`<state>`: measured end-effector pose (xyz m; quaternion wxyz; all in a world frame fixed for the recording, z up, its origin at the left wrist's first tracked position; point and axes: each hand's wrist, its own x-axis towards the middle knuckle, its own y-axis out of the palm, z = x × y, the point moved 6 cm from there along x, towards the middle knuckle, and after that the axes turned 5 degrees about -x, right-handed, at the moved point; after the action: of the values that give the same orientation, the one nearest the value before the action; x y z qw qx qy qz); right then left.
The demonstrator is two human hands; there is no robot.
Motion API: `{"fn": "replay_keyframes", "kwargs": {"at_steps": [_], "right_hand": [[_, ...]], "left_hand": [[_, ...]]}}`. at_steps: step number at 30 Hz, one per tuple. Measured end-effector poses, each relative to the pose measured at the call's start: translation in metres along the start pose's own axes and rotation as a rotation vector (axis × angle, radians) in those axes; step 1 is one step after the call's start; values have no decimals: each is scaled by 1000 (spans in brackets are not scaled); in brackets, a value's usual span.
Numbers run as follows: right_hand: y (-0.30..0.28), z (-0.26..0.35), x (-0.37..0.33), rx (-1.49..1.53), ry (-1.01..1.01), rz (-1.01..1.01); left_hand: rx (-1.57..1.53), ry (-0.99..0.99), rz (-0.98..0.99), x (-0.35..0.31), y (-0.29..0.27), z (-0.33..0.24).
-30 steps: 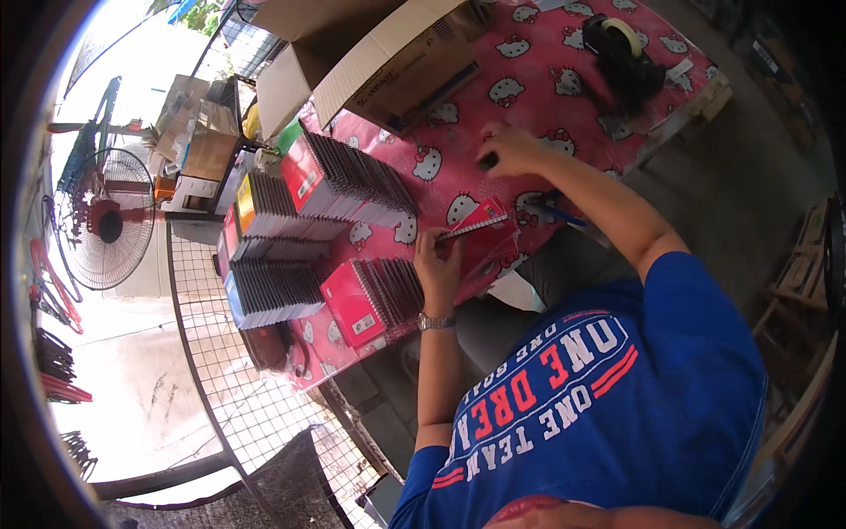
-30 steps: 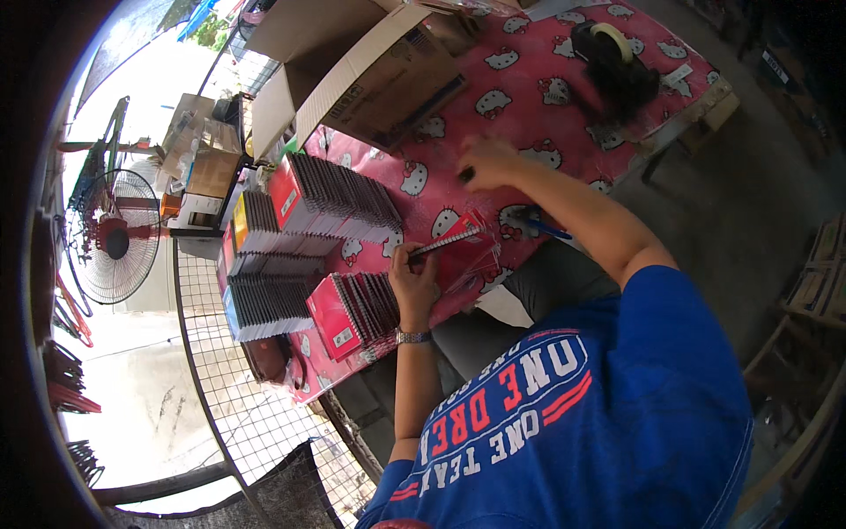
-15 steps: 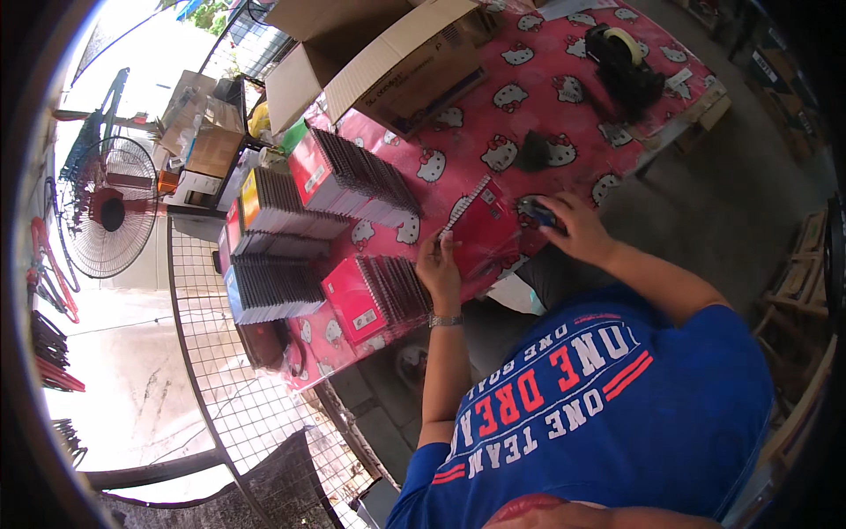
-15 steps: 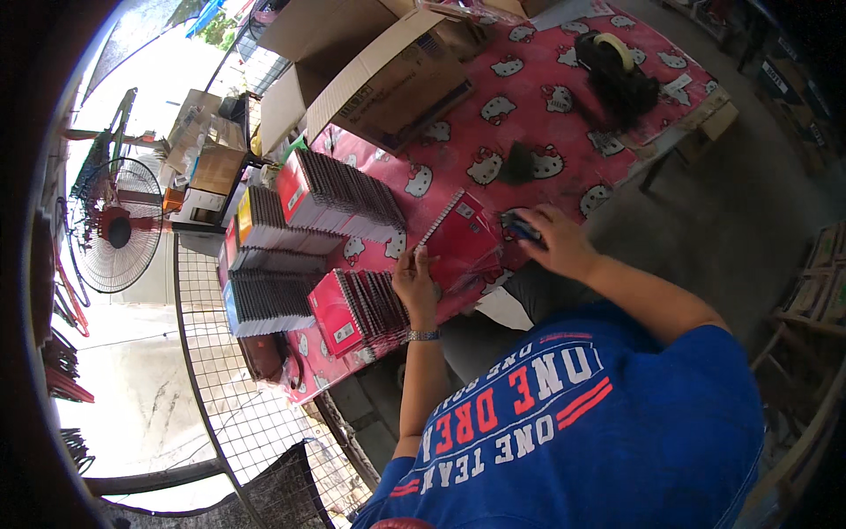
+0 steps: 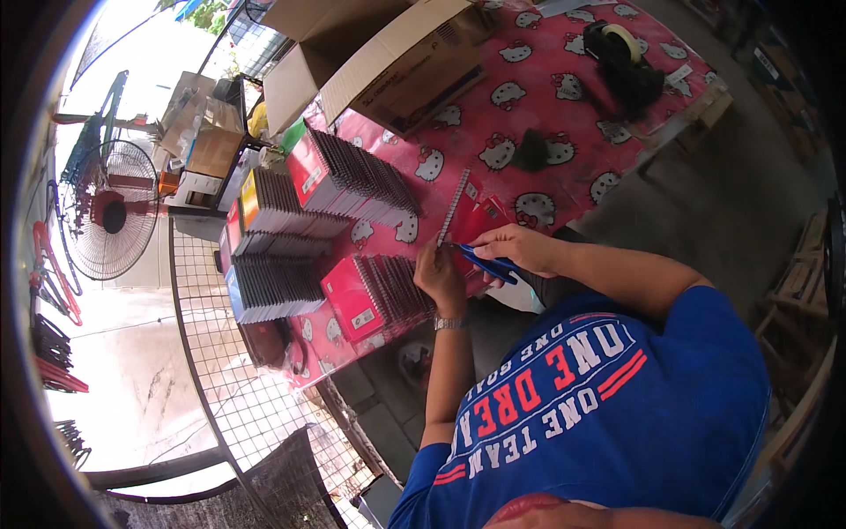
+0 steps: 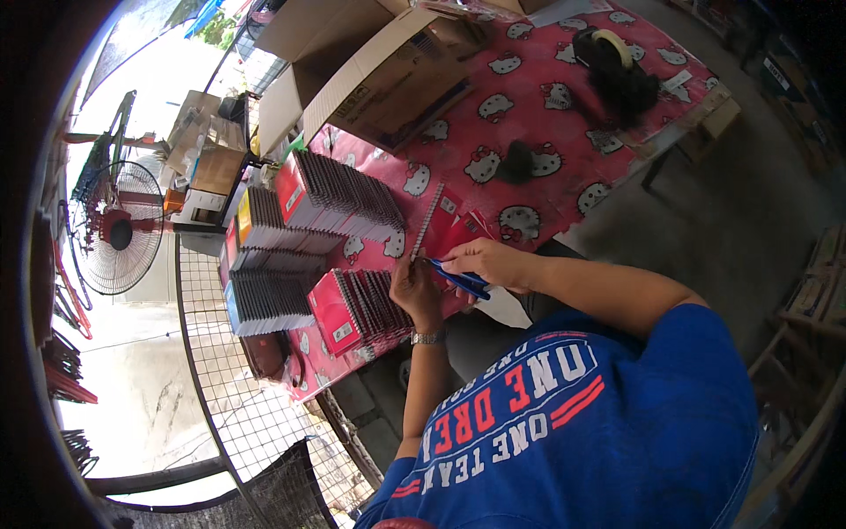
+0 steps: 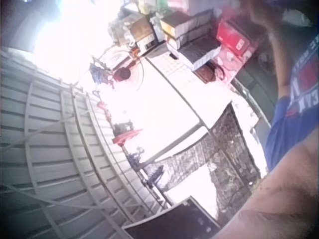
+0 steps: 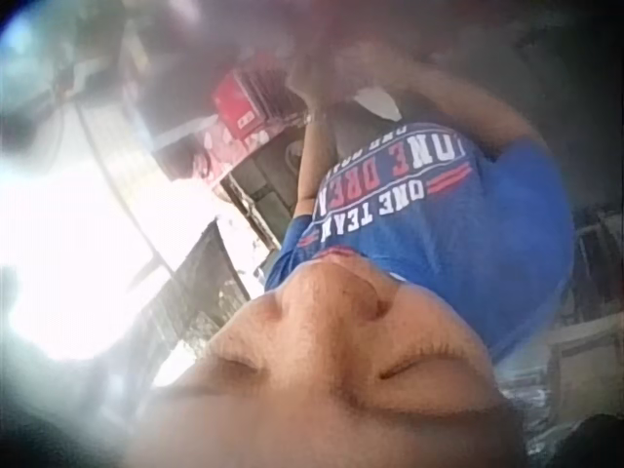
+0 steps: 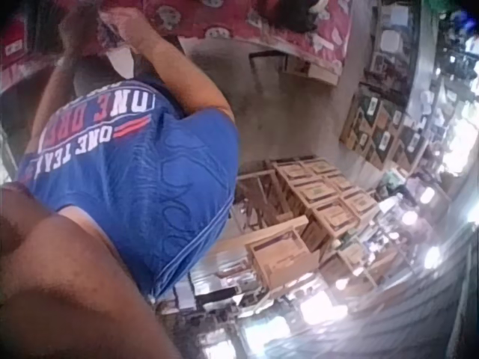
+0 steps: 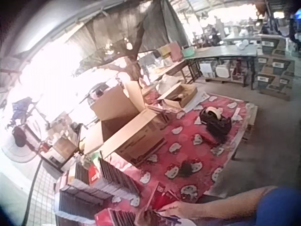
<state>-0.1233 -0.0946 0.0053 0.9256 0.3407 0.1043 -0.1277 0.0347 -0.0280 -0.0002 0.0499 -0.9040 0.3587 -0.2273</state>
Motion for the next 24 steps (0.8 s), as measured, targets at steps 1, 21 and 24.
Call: {"fn": "replay_keyframes", "kwargs": {"at_steps": [1,21,24], "right_hand": [[-2,0,-2,3,-1,-5],[-305,133,-86,-1907,-374,-1752],[-332,133,-96,-1817,-234,-1574]], "left_hand": [[88,63,-23,2,-3,-14],[669,-187,-466,3,-202,-62],[770,474,-318,6,-117,-123]]}}
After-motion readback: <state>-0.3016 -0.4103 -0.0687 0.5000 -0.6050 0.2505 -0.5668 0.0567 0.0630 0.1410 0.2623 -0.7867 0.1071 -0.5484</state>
